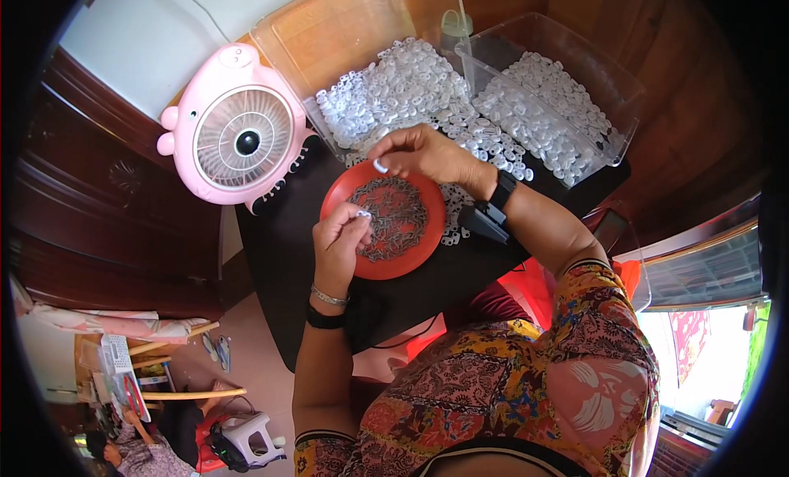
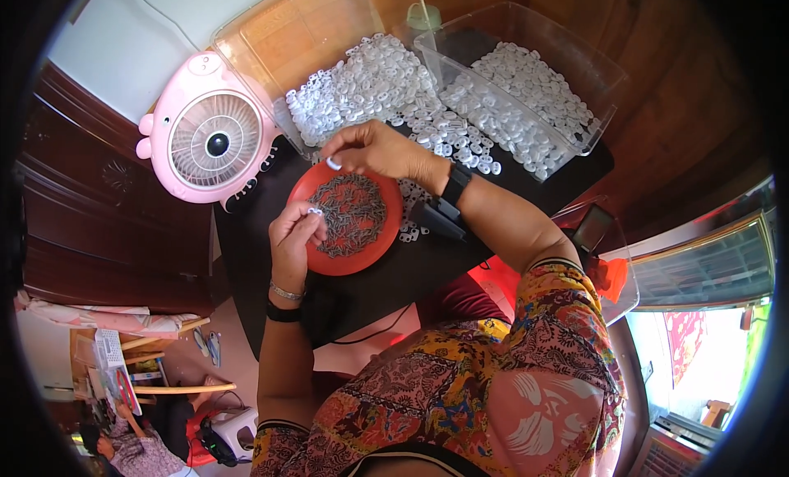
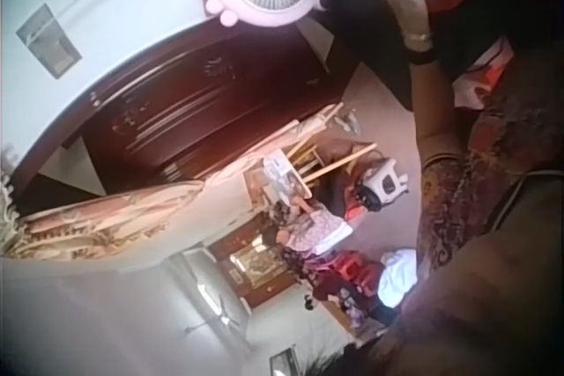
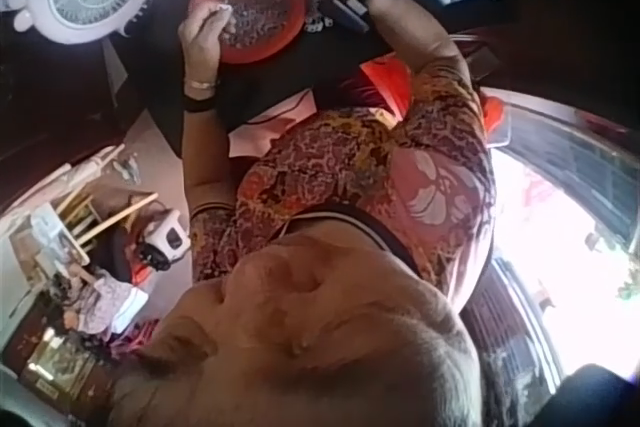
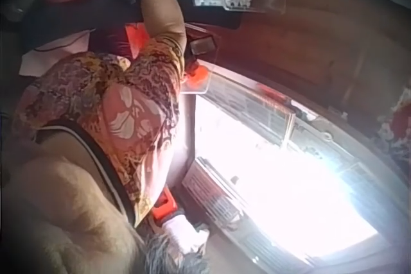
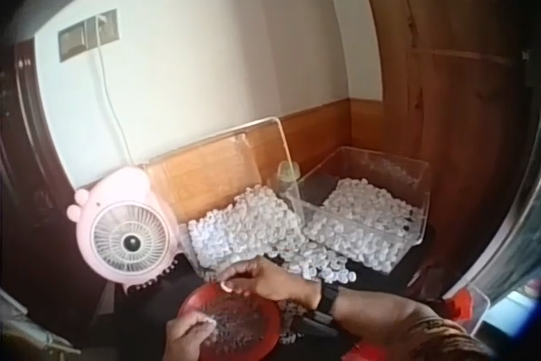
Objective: Assembling small components by inserting red pins into white circular plastic pieces while sitting at a desk.
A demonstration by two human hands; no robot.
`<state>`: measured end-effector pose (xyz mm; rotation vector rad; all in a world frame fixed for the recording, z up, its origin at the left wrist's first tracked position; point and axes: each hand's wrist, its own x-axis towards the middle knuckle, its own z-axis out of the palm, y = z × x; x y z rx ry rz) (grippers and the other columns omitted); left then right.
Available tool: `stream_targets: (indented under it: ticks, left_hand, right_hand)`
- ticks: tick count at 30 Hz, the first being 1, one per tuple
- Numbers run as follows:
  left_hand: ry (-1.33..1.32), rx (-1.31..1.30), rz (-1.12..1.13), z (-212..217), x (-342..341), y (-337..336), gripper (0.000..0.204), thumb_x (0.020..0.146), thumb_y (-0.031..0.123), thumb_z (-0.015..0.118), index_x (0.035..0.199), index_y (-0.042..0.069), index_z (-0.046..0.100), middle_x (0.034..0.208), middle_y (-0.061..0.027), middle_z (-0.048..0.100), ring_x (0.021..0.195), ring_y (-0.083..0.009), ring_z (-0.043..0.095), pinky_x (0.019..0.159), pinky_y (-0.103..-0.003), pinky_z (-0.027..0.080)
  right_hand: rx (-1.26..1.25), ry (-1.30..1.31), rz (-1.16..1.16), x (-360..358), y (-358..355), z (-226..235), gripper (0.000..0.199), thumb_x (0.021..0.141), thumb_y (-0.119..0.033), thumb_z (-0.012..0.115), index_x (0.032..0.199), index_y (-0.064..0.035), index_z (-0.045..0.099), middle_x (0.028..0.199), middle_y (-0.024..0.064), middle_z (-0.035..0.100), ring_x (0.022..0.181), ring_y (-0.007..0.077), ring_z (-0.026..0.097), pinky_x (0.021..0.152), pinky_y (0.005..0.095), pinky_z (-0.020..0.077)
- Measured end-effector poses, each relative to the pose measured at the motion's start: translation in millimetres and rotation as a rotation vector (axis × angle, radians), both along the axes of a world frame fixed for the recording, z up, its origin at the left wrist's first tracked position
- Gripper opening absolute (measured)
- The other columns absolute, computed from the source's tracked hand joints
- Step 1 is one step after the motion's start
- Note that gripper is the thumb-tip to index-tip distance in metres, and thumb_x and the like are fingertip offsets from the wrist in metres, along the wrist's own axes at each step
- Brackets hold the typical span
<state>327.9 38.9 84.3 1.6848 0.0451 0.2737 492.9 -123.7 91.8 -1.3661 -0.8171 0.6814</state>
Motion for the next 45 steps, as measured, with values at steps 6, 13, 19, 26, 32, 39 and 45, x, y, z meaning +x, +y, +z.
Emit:
stream_targets:
  ticks: [6, 13, 19, 26, 32, 39, 45]
  left_hand:
    - [-0.089, 0.032, -0.081, 3.7, 1.8, -5.1, 0.010, 0.087, 0.005, 0.055, 0.087, -0.002, 0.062, 0.081, -0.0047, 0.063, 0.068, -0.0077, 0.057, 0.058, -0.020, 0.043]
    - [-0.026, -0.057, -0.077, 1.7, 2.1, 0.8, 0.013, 0.087, 0.007, 0.053, 0.089, -0.003, 0.062, 0.098, -0.0117, 0.067, 0.073, -0.0098, 0.059, 0.061, -0.021, 0.044]
    - [-0.016, -0.116, -0.058, 2.0, 2.8, -1.4, 0.014, 0.088, 0.007, 0.052, 0.090, -0.002, 0.062, 0.092, -0.0108, 0.067, 0.073, -0.0114, 0.060, 0.063, -0.022, 0.045]
    - [-0.027, -0.132, -0.001, 0.2, 0.9, 3.6, 0.013, 0.087, 0.010, 0.051, 0.079, 0.001, 0.057, 0.070, -0.0041, 0.060, 0.062, -0.0097, 0.055, 0.057, -0.022, 0.042]
    - [0.041, -0.137, 0.046, 1.2, 2.0, 0.8, 0.014, 0.086, 0.010, 0.051, 0.075, 0.003, 0.055, 0.064, -0.0016, 0.055, 0.056, -0.0084, 0.051, 0.054, -0.021, 0.039]
    - [0.059, -0.097, 0.025, 1.1, 2.1, 2.1, 0.014, 0.086, 0.011, 0.050, 0.074, 0.003, 0.054, 0.063, -0.0015, 0.053, 0.056, -0.0091, 0.051, 0.053, -0.021, 0.039]
    - [0.081, -0.089, 0.042, 2.4, 2.0, -0.5, 0.014, 0.085, 0.010, 0.052, 0.073, 0.003, 0.055, 0.060, -0.0012, 0.053, 0.054, -0.0079, 0.049, 0.052, -0.021, 0.036]
  right_hand:
    - [0.089, 0.017, 0.121, -34.0, 10.1, 1.6, 0.010, 0.088, -0.007, 0.063, 0.097, -0.0033, 0.066, 0.082, -0.0028, 0.063, 0.076, 0.0037, 0.055, 0.068, 0.0198, 0.0459]
    - [0.148, -0.103, 0.132, -34.2, 13.3, -3.3, 0.012, 0.087, -0.003, 0.062, 0.098, -0.0009, 0.065, 0.090, -0.0007, 0.062, 0.083, 0.0063, 0.056, 0.077, 0.0228, 0.0473]
    - [0.155, -0.263, 0.109, -37.9, 10.9, -0.4, 0.014, 0.087, -0.002, 0.062, 0.101, -0.0012, 0.063, 0.088, -0.0005, 0.062, 0.081, 0.0063, 0.056, 0.076, 0.0228, 0.0473]
    - [0.074, 0.173, 0.194, -27.1, 9.9, -3.0, 0.018, 0.088, -0.008, 0.062, 0.105, -0.0016, 0.062, 0.086, -0.0002, 0.063, 0.077, 0.0061, 0.058, 0.071, 0.0202, 0.0486]
    - [0.072, 0.241, 0.213, -27.2, 9.6, -1.9, 0.020, 0.088, -0.011, 0.064, 0.105, -0.0010, 0.062, 0.084, 0.0003, 0.063, 0.074, 0.0059, 0.059, 0.068, 0.0195, 0.0494]
    - [0.047, 0.113, 0.199, -30.0, 10.9, -2.5, 0.017, 0.088, -0.009, 0.063, 0.104, -0.0015, 0.063, 0.084, 0.0001, 0.063, 0.073, 0.0054, 0.057, 0.065, 0.0192, 0.0478]
    - [0.047, 0.050, 0.157, -33.3, 9.9, 1.8, 0.015, 0.088, -0.009, 0.064, 0.101, -0.0016, 0.063, 0.084, 0.0000, 0.062, 0.071, 0.0048, 0.055, 0.065, 0.0196, 0.0467]
